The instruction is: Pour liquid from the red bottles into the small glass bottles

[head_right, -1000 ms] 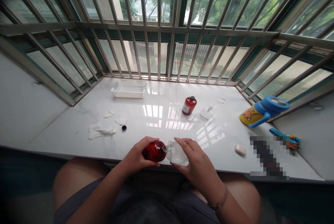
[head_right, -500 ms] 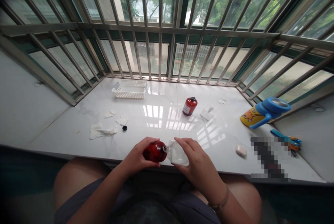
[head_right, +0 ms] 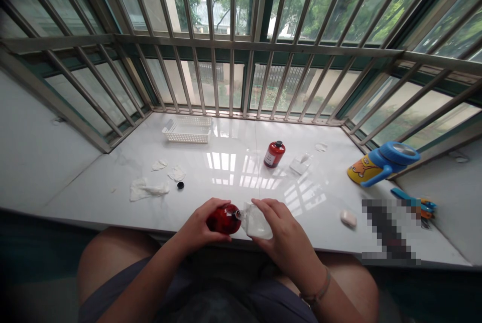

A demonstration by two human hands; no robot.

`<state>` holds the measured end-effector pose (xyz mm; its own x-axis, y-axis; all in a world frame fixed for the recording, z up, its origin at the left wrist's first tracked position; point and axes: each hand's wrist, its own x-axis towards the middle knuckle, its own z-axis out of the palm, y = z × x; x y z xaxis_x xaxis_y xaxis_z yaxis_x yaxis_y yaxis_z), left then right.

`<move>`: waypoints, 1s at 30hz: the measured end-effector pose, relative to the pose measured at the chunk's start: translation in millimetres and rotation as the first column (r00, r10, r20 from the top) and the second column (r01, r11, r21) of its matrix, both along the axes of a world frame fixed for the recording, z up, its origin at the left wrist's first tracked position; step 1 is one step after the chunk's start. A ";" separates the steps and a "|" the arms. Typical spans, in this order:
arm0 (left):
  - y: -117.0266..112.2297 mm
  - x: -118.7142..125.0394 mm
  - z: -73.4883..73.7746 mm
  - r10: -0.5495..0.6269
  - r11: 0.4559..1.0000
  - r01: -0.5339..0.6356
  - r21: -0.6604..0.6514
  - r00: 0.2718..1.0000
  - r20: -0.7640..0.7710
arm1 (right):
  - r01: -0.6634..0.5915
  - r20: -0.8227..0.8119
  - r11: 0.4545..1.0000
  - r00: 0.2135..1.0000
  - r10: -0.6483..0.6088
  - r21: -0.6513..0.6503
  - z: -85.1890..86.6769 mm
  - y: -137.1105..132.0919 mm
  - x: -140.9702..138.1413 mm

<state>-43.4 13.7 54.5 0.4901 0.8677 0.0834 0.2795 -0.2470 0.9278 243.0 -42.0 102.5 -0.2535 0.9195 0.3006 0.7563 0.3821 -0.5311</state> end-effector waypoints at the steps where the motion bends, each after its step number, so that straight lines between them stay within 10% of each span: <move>1: 0.1 -0.1 -0.2 0.000 1.000 0.000 0.000 1.000 0.000 | -0.001 0.004 1.000 1.000 0.001 0.002 0.2 0.0 0.0; 30: 1.6 -0.6 -0.2 -0.017 1.000 0.017 -0.015 1.000 0.007 | -0.002 0.132 0.995 0.991 -0.012 0.105 7.0 -0.1 -0.6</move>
<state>-44.1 15.3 54.3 0.5042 0.8604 0.0742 0.2687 -0.2380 0.9334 242.3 -42.1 109.4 -0.2932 0.8861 0.3590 0.8191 0.4265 -0.3837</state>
